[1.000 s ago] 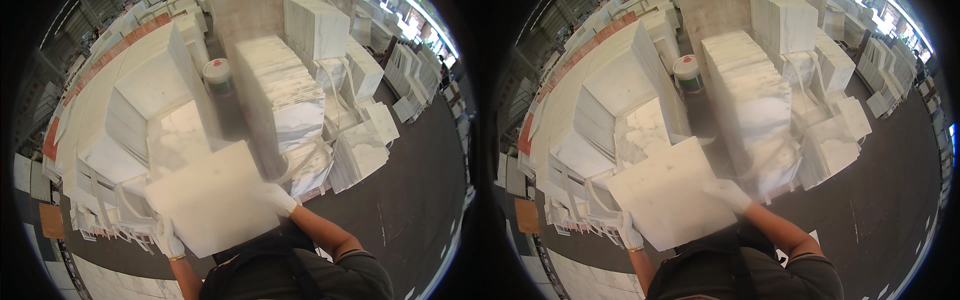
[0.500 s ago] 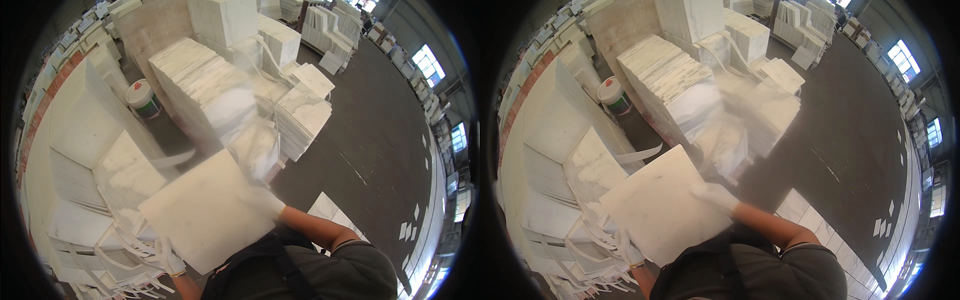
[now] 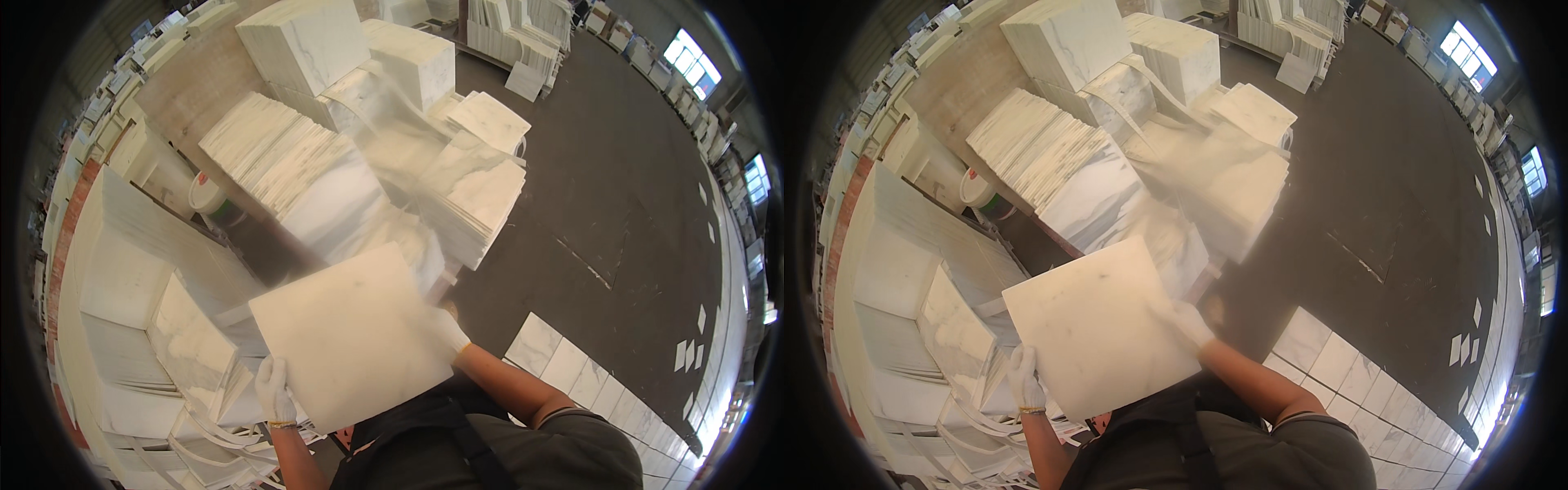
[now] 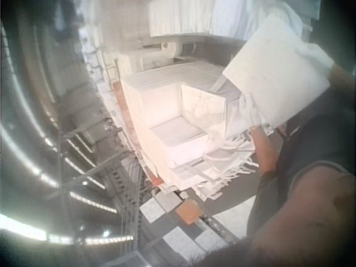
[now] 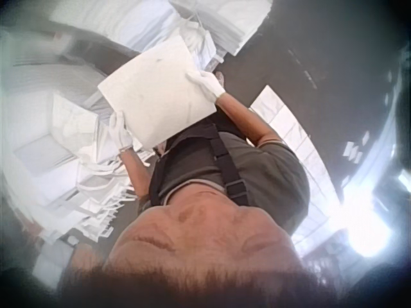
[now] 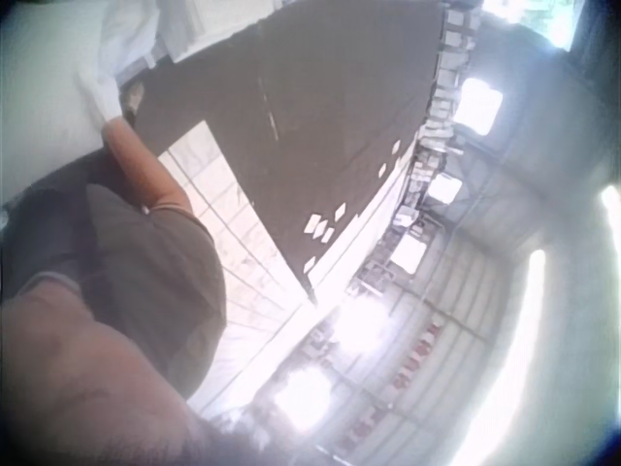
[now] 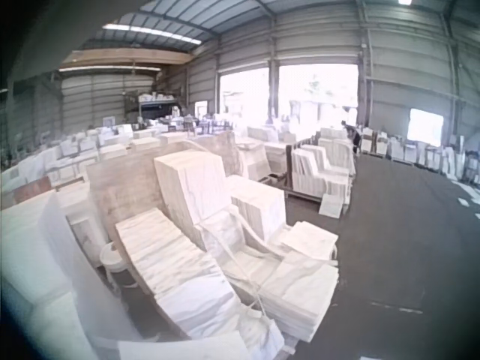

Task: The person repeatedly picks up white square tiles from a stack and places them on the floor in a grid pattern. They walk back and forth between the stack and the placement area, aligning each tile with existing ones.

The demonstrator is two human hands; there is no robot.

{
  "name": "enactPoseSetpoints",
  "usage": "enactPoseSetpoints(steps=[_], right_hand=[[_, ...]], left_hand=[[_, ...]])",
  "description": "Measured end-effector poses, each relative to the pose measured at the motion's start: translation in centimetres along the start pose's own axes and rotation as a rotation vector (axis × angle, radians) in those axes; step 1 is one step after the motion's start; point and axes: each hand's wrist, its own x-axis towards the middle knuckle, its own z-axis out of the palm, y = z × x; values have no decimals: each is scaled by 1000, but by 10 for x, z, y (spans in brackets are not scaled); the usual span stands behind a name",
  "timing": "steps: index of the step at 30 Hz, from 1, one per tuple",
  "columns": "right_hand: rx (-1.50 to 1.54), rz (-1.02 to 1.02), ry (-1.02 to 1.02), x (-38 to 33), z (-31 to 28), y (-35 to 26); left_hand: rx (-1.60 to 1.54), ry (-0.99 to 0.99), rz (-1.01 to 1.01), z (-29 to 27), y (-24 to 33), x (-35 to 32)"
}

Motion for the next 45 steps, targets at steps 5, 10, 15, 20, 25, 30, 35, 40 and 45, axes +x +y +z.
enactPoseSetpoints(steps=[5,10,15,20,25,30,35,40,45], right_hand=[[-30,174,126,69,-116,-9],[142,234,312,114,-238,-28],[71,250,508,160,-335,-4],[106,158,676,200,-402,19],[182,113,681,241,-435,22],[166,102,685,270,-451,28],[81,130,659,279,-458,17],[-30,182,616,285,-466,11],[-596,205,694,276,-469,11]], left_hand=[[-87,-93,-49,132,-21,46],[52,-235,-136,267,-85,127],[61,-442,-77,390,-119,184],[-222,-494,-429,502,-101,213],[50,-348,-357,555,-108,240],[-125,-208,-379,571,-156,261],[107,-442,-209,550,-182,271],[-93,-324,-428,541,-138,239],[226,-513,-399,483,-98,219]])
